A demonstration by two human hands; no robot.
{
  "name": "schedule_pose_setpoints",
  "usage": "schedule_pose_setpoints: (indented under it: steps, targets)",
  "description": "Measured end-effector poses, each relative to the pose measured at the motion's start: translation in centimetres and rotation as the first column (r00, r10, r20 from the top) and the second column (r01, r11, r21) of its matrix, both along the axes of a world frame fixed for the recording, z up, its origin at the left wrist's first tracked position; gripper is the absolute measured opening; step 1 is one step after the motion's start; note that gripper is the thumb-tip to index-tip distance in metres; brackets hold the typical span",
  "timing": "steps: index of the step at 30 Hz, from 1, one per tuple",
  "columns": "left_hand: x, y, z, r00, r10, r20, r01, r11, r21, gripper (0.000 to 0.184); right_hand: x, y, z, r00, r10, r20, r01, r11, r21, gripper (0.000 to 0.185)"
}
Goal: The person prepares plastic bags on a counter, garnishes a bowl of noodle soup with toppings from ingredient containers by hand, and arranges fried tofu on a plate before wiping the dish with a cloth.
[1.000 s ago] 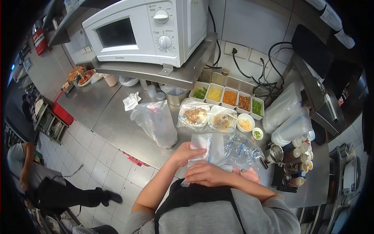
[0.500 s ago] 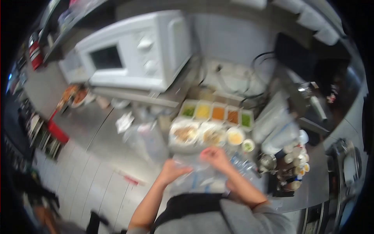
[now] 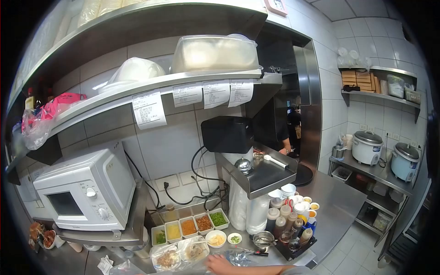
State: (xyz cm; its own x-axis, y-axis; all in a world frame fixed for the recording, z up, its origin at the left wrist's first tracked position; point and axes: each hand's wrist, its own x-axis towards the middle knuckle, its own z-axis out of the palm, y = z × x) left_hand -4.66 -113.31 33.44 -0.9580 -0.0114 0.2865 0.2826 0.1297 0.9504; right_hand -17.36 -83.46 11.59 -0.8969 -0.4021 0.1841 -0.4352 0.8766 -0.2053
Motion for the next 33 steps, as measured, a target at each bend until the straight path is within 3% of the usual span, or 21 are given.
schedule_pose_setpoints:
  steps: [1, 2, 3, 4, 6, 8, 9, 10, 11, 13, 15, 18, 20, 24, 29, 33]
  targets:
    - [0.7, 1.7, 1.5, 1.0, -0.011, 0.004, 0.012, 0.987, -0.162, 0.038, 1.8, -1.0, 5.5, 1.0, 0.011, -0.021, -0.014, 0.989, -0.147, 0.039]
    - [0.2, 2.9, 0.3, 0.999, -0.036, 0.006, 0.036, 0.999, -0.038, 0.035, 3.1, -2.1, 9.9, 0.999, 0.021, -0.036, -0.031, 0.956, -0.291, 0.039]
    - [-0.2, 3.7, 0.2, 0.998, -0.06, 0.009, 0.061, 0.988, -0.14, 0.035, 1.8, -3.5, 9.9, 0.961, 0.276, -0.02, -0.229, 0.756, -0.613, 0.041]
    - [-0.5, 4.5, 0.3, 0.997, -0.074, 0.023, 0.078, 0.968, -0.238, 0.036, 0.9, -4.9, 9.7, 0.858, 0.506, -0.086, -0.327, 0.41, -0.851, 0.044]
    - [-1.4, 5.4, -1.6, 0.992, -0.094, -0.079, 0.094, 0.996, -0.012, 0.025, 2.4, -6.7, 13.7, 0.596, 0.8, 0.066, 0.002, 0.08, -0.997, 0.045]
    - [-3.2, 4.9, -2.9, 0.974, -0.014, -0.227, -0.001, 0.998, -0.063, 0.037, 2.3, -7.5, 15.2, 0.679, 0.723, 0.131, -0.178, 0.335, -0.925, 0.036]
    - [-2.6, 4.4, -2.7, 0.988, -0.018, -0.151, 0.018, 1.0, -0.003, 0.05, 2.0, -7.8, 15.4, 0.666, 0.713, 0.22, -0.081, 0.362, -0.929, 0.028]
    - [-2.6, 3.7, -2.8, 0.967, 0.025, -0.253, -0.048, 0.995, -0.084, 0.054, 1.9, -8.2, 15.6, 0.641, 0.701, 0.312, 0.013, 0.396, -0.918, 0.02]
    - [-2.1, 3.3, -2.5, 0.98, 0.047, -0.194, -0.047, 0.999, 0.006, 0.05, 2.5, -8.6, 16.6, 0.722, 0.634, 0.276, -0.026, 0.423, -0.906, 0.011]
    - [-1.5, 2.1, -2.2, 0.993, 0.1, -0.061, -0.092, 0.989, 0.116, 0.04, 2.7, -9.4, 16.7, 0.741, 0.649, 0.175, -0.095, 0.359, -0.929, 0.01]
    - [-1.3, 0.7, -3.2, 0.989, 0.138, 0.045, -0.144, 0.975, 0.17, 0.029, 2.9, -10.1, 16.9, 0.761, 0.642, 0.098, -0.218, 0.394, -0.893, 0.011]
    - [-0.9, -0.6, -4.9, 0.985, 0.155, 0.08, -0.172, 0.933, 0.315, 0.018, 3.3, -11.2, 17.1, 0.744, 0.659, 0.112, -0.23, 0.409, -0.883, 0.011]
    - [-0.6, -1.0, -5.5, 0.983, 0.157, 0.097, -0.184, 0.876, 0.447, 0.014, 4.1, -12.2, 17.9, 0.732, 0.662, 0.16, -0.112, 0.349, -0.93, 0.011]
    - [0.3, -1.7, -6.5, 0.961, 0.256, 0.109, -0.277, 0.851, 0.447, 0.015, 3.5, -12.7, 17.0, 0.722, 0.649, 0.239, -0.004, 0.349, -0.937, 0.009]
    - [0.1, -2.1, -8.8, 0.942, 0.327, 0.075, -0.33, 0.865, 0.377, 0.018, 3.4, -13.3, 16.4, 0.751, 0.636, 0.178, -0.14, 0.416, -0.898, 0.016]
    - [-0.3, -1.4, -9.4, 0.958, 0.285, -0.012, -0.248, 0.853, 0.458, 0.037, 2.3, -13.9, 15.6, 0.75, 0.636, 0.181, -0.193, 0.472, -0.86, 0.024]
